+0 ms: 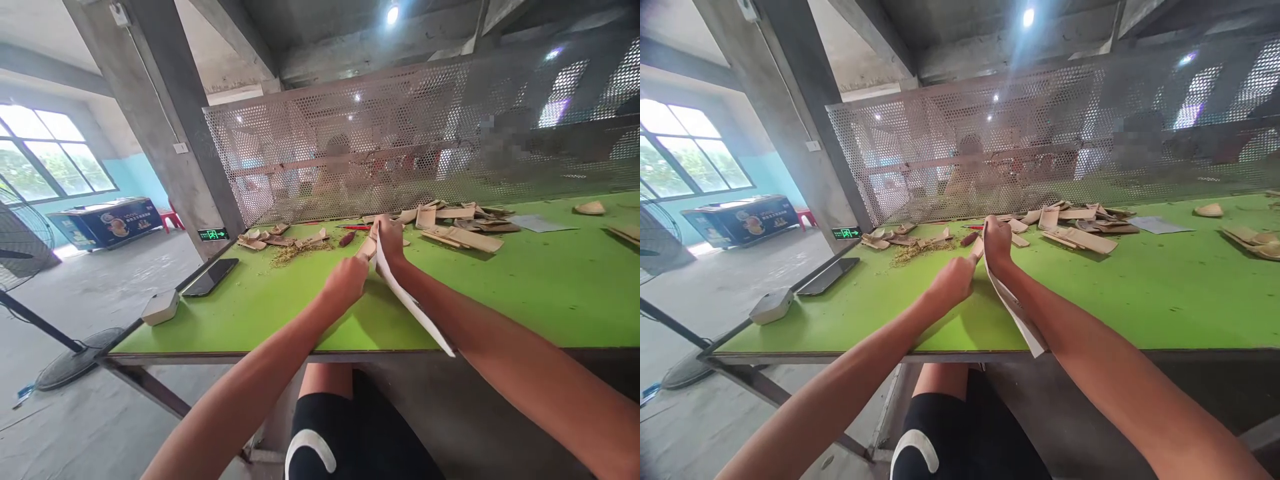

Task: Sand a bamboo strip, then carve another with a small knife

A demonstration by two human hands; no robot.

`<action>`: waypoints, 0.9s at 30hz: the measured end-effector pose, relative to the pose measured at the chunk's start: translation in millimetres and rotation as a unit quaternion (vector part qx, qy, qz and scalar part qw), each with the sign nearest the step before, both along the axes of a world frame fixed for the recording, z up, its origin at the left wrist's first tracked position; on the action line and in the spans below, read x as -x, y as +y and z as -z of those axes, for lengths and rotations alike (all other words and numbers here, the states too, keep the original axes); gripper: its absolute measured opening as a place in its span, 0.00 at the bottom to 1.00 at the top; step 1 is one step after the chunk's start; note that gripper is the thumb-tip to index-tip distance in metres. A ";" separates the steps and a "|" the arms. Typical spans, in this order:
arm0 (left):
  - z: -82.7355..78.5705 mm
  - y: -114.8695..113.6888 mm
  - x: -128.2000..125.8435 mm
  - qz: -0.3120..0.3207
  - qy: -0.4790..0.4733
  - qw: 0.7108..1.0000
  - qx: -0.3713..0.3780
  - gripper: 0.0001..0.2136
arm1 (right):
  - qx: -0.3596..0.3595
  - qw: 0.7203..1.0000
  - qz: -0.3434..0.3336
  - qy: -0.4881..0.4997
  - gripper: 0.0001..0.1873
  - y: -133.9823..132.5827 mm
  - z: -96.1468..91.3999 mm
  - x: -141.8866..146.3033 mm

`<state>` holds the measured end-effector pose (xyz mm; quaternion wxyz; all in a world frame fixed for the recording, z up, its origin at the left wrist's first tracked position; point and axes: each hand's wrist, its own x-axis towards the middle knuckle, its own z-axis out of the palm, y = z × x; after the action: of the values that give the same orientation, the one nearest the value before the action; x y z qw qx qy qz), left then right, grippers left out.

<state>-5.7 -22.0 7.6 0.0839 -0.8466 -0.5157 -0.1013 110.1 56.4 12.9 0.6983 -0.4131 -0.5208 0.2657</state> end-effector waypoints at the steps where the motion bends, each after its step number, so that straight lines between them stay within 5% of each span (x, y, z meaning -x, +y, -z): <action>1: 0.1 0.0 0.2 -0.004 0.009 1.000 -0.005 0.19 | 0.007 1.000 0.017 -0.003 0.17 2.2 1.6 -1.0; 12: -1.9 2.1 3.5 0.016 0.091 0.996 -0.018 0.19 | 0.025 0.981 0.149 -0.119 0.21 2.1 -0.7 -11.6; 17: -3.0 6.0 10.0 0.024 0.070 0.997 -0.021 0.25 | -0.012 0.980 0.141 -0.138 0.20 0.0 -1.7 -12.1; 27: 10.5 28.5 17.3 0.181 -0.133 0.973 -0.043 0.08 | 0.038 0.966 0.227 -0.119 0.18 17.6 -5.5 -49.9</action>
<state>-23.0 6.5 -2.8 0.0314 -0.9006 -0.3552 -0.2484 160.0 73.9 18.4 0.6573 -0.5751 -0.4822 0.0683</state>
